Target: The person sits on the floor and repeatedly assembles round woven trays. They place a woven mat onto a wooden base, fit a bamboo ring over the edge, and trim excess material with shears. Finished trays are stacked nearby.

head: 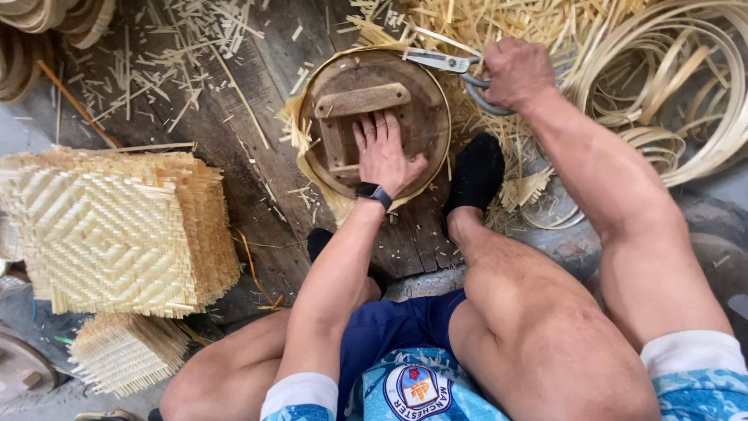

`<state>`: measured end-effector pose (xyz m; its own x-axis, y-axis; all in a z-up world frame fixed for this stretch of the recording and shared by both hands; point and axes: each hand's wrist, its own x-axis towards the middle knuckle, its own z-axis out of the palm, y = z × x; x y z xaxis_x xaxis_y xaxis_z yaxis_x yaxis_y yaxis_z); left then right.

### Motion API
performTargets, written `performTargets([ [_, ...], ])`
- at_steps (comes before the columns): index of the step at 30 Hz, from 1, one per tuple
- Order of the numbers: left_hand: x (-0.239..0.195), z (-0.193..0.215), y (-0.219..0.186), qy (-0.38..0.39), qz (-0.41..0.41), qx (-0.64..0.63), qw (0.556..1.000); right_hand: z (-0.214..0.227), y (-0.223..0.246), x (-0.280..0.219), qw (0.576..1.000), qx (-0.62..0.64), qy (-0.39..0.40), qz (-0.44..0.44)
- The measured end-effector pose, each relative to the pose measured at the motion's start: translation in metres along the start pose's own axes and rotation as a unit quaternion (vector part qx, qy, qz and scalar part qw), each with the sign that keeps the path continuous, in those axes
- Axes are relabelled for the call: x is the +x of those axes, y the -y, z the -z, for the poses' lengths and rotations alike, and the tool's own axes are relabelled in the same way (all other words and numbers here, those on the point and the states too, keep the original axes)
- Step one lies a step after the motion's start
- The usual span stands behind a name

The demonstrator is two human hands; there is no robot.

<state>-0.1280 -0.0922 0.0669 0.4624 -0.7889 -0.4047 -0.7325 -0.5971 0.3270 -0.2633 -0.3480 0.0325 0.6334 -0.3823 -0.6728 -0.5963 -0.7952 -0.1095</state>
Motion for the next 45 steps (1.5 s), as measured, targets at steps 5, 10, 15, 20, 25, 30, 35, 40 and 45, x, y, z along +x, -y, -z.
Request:
performTargets([
  [5, 0.0, -0.002, 0.006, -0.025, -0.037, 0.014, 0.999, 0.0, 0.016, 0.019, 0.925, -0.213, -0.308, 0.063],
  [10, -0.004, 0.003, 0.018, 0.004, -0.077, 0.026, 0.997, -0.006, 0.029, 0.04, 0.973, -0.115, -0.186, 0.071],
  [15, -0.014, 0.017, 0.038, 0.072, -0.158, 0.057, 0.983, -0.02, -0.007, 0.012, 0.99, -0.048, -0.111, 0.067],
  [20, -0.01, 0.018, 0.037, 0.058, -0.172, 0.061, 0.981, -0.009, 0.03, 0.032, 0.937, -0.15, -0.303, 0.092],
  [25, -0.013, 0.026, 0.052, 0.085, -0.205, 0.107, 0.969, 0.006, 0.023, 0.021, 0.995, -0.042, -0.076, 0.043],
  [30, -0.023, 0.023, 0.035, -0.026, 0.03, -0.113, 0.993, 0.004, 0.0, 0.002, 0.992, -0.065, -0.092, 0.061],
  [35, 0.011, -0.007, -0.017, -0.264, 0.167, -0.173, 0.934, -0.004, 0.043, 0.036, 0.994, -0.091, -0.024, 0.048],
  [40, 0.005, -0.009, -0.007, -0.263, 0.086, -0.203, 0.939, -0.017, 0.034, 0.038, 0.99, -0.016, -0.121, 0.063],
  [45, -0.008, -0.004, 0.01, -0.235, -0.019, -0.197, 0.952, -0.018, 0.005, 0.008, 0.999, -0.015, -0.036, 0.033],
])
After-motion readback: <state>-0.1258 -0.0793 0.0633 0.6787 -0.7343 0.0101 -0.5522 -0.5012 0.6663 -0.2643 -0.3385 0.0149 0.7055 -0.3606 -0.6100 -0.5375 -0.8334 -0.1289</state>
